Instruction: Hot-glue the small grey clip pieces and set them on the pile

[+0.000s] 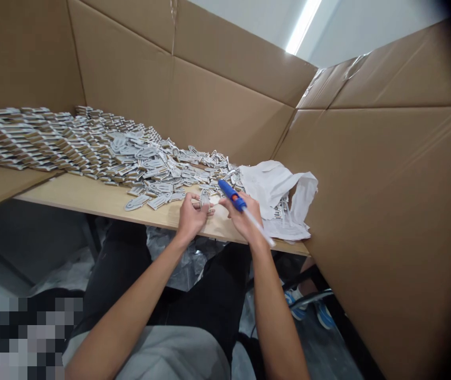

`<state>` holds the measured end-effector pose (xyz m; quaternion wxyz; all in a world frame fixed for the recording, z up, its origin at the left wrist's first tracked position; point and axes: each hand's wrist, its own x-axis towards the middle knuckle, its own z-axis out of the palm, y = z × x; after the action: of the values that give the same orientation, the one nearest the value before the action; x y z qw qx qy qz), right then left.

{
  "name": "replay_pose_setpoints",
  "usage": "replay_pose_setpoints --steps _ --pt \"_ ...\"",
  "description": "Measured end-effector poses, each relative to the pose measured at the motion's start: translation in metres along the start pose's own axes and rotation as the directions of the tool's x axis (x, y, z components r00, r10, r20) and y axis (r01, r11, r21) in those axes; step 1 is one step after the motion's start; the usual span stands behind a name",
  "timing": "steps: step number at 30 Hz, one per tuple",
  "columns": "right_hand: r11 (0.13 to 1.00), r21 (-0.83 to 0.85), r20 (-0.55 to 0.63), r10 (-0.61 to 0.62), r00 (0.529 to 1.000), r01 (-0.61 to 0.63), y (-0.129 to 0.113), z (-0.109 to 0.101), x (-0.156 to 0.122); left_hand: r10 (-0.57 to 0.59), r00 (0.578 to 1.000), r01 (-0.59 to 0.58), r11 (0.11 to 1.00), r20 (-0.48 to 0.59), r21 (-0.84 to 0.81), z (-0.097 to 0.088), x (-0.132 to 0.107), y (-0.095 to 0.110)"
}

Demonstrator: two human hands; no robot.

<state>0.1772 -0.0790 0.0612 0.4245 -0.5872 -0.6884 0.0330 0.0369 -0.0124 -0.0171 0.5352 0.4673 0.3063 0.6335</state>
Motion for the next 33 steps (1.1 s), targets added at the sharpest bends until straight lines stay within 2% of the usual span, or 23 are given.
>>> replay_pose_setpoints --steps 1,3,6,10,16,33 --pt "0.991 0.101 0.011 0.082 0.997 -0.083 0.007 -0.002 0.002 0.023 1.0 -0.024 0.999 0.017 0.028 0.0 -0.001 0.002" --pt "0.946 0.27 0.07 0.165 0.984 -0.178 0.021 -0.004 0.004 0.09 0.996 -0.093 0.989 0.025 0.114 0.0 -0.002 0.007" --pt "0.895 0.399 0.147 0.153 0.977 -0.2 0.036 -0.007 0.006 0.178 0.984 -0.172 0.965 -0.014 0.199 -0.001 -0.001 0.01" --pt "0.931 0.335 0.203 0.079 0.976 -0.145 0.039 -0.01 0.004 0.181 0.983 -0.174 0.972 -0.031 0.158 -0.001 0.003 0.01" --pt "0.959 0.244 0.199 0.098 0.975 -0.147 0.027 -0.007 0.003 0.12 0.992 -0.121 0.992 0.034 0.031 0.0 0.001 0.009" --pt "0.984 0.11 0.176 0.119 0.977 -0.14 0.022 -0.002 0.004 0.171 0.984 -0.174 0.98 0.041 0.092 -0.001 -0.002 0.01"
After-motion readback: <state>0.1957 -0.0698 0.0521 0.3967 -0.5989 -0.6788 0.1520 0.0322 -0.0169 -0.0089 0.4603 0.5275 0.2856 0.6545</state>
